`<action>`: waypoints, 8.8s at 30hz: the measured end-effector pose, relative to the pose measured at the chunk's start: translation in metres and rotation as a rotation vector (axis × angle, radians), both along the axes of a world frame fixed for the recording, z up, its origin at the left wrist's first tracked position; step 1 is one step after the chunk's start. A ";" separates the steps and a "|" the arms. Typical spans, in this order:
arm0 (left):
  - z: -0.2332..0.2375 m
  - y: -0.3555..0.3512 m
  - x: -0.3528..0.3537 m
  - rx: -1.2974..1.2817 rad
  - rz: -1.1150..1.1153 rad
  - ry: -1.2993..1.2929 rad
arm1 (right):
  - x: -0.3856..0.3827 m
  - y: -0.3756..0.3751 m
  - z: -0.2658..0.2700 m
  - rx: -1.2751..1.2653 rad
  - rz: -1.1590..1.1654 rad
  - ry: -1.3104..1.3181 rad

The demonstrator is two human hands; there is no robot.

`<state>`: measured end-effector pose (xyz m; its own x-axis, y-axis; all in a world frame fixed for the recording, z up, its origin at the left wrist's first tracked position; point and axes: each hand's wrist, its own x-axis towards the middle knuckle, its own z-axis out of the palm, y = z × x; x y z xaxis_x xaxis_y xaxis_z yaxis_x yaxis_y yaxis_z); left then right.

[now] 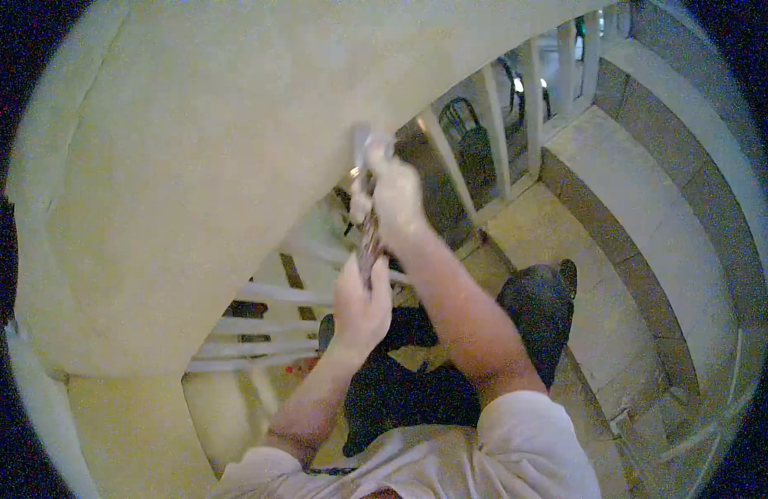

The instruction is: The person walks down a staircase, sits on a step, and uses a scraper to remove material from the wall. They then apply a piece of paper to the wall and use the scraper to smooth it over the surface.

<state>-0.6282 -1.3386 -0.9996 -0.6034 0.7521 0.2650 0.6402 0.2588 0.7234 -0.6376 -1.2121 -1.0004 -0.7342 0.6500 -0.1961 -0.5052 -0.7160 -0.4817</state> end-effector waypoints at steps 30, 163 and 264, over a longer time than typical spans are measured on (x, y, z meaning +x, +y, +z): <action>0.033 0.026 -0.020 -0.090 -0.044 -0.052 | -0.007 0.023 0.031 -0.017 -0.219 0.022; -0.023 0.148 -0.094 0.476 -0.270 0.990 | 0.078 0.020 -0.075 0.774 -0.212 -0.621; -0.094 0.137 -0.093 0.339 -0.321 0.852 | 0.084 0.013 -0.141 0.787 -0.114 -0.775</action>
<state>-0.7213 -1.2011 -1.0938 0.1117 0.6508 0.7510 0.9876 -0.1563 -0.0115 -0.5535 -1.1987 -1.1418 -0.5193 0.8509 -0.0795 0.0863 -0.0403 -0.9955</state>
